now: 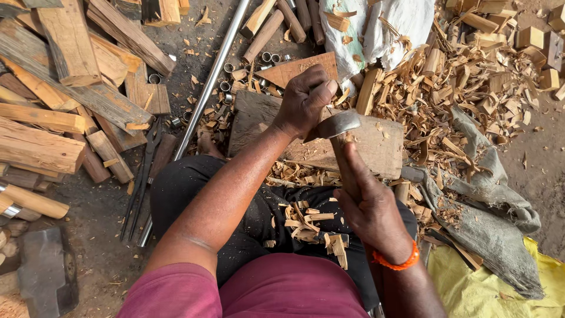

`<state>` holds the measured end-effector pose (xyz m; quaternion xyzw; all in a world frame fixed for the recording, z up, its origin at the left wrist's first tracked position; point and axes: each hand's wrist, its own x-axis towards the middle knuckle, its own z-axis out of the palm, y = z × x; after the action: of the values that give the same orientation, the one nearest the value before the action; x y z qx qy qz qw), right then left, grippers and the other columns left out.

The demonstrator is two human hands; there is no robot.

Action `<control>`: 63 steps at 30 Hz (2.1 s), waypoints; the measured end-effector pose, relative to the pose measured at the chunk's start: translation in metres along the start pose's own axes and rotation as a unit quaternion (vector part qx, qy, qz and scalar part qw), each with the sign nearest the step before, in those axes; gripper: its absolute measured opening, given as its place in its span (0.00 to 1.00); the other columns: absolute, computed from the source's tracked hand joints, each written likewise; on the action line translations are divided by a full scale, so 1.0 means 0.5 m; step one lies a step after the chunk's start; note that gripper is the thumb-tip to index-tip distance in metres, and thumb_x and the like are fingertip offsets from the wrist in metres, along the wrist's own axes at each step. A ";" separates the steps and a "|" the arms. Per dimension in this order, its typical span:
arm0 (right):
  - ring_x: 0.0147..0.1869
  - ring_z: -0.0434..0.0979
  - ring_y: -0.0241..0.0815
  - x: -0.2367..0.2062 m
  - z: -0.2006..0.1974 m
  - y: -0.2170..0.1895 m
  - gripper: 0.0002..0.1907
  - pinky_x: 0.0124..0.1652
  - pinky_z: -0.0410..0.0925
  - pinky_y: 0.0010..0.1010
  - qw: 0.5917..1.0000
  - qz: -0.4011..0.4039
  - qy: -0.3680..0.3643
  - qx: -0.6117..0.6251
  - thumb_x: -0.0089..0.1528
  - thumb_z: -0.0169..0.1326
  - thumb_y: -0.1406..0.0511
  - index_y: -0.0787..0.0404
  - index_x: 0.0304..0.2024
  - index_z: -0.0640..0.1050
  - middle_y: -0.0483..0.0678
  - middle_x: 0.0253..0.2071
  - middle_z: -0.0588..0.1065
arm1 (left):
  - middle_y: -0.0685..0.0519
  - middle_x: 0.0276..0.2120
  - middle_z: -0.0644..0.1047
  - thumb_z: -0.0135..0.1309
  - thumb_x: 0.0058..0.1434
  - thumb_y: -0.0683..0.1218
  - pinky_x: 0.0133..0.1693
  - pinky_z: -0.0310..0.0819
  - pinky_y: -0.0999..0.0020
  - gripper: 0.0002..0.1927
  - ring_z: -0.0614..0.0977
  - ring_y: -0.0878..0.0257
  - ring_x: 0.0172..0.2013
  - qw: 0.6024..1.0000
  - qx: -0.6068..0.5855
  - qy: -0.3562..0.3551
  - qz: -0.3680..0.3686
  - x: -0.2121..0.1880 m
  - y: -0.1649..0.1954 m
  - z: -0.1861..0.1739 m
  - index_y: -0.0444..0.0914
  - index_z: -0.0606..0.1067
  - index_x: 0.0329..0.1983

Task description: The person sits cross-legged on the ground and uses a hammer and chisel to carve a small wooden piece. They repeatedly strike the chisel to shape the wood, occasionally rotating it to work different sides. The person also uses pliers to adjust a metal component on a larger wooden block.

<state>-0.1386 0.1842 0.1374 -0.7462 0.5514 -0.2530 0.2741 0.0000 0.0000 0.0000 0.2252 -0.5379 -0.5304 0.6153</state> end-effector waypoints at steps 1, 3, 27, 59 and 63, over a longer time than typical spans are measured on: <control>0.65 0.76 0.56 0.003 -0.004 -0.007 0.49 0.59 0.71 0.40 0.996 0.088 -0.018 0.003 0.59 0.61 0.75 0.55 0.79 0.54 0.63 0.64 0.74 | 0.57 0.29 0.64 0.53 0.69 0.54 0.36 0.69 0.67 0.18 0.69 0.68 0.32 0.999 -0.011 0.019 -0.037 0.001 0.002 -0.012 0.39 0.68 0.27; 0.50 0.86 0.47 -0.010 -0.038 -0.017 0.49 0.51 0.76 0.34 0.961 0.272 -0.049 -0.002 0.61 0.62 0.69 0.49 0.81 0.54 0.56 0.52 0.82 | 0.58 0.23 0.68 0.50 0.65 0.54 0.30 0.76 0.66 0.17 0.74 0.68 0.27 0.991 -0.049 0.049 -0.115 0.009 -0.006 -0.013 0.41 0.69 0.24; 0.75 0.65 0.64 0.012 -0.014 -0.006 0.51 0.65 0.64 0.48 0.999 -0.045 -0.023 0.016 0.56 0.58 0.81 0.59 0.78 0.51 0.71 0.72 0.65 | 0.53 0.27 0.69 0.46 0.69 0.56 0.39 0.72 0.63 0.21 0.72 0.63 0.31 0.987 -0.099 -0.122 -0.016 0.015 -0.015 -0.038 0.38 0.70 0.25; 0.53 0.84 0.43 0.061 -0.206 -0.091 0.48 0.50 0.75 0.34 0.990 0.142 -0.012 0.016 0.60 0.62 0.73 0.54 0.78 0.54 0.56 0.58 0.78 | 0.52 0.27 0.70 0.40 0.69 0.58 0.29 0.73 0.66 0.23 0.73 0.64 0.26 0.986 -0.131 -0.047 -0.094 0.151 0.086 0.003 0.38 0.69 0.27; 0.67 0.78 0.50 0.060 -0.207 -0.101 0.46 0.60 0.73 0.37 1.000 -0.025 0.011 0.013 0.62 0.58 0.75 0.57 0.78 0.51 0.62 0.72 0.67 | 0.54 0.25 0.69 0.41 0.69 0.61 0.27 0.73 0.68 0.24 0.73 0.65 0.23 0.992 -0.091 -0.012 -0.084 0.151 0.097 0.026 0.39 0.68 0.26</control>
<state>-0.1665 0.1540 0.2491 -0.7530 0.5328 -0.2751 0.2709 -0.0026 -0.0474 0.0774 0.2064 -0.4740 -0.6296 0.5799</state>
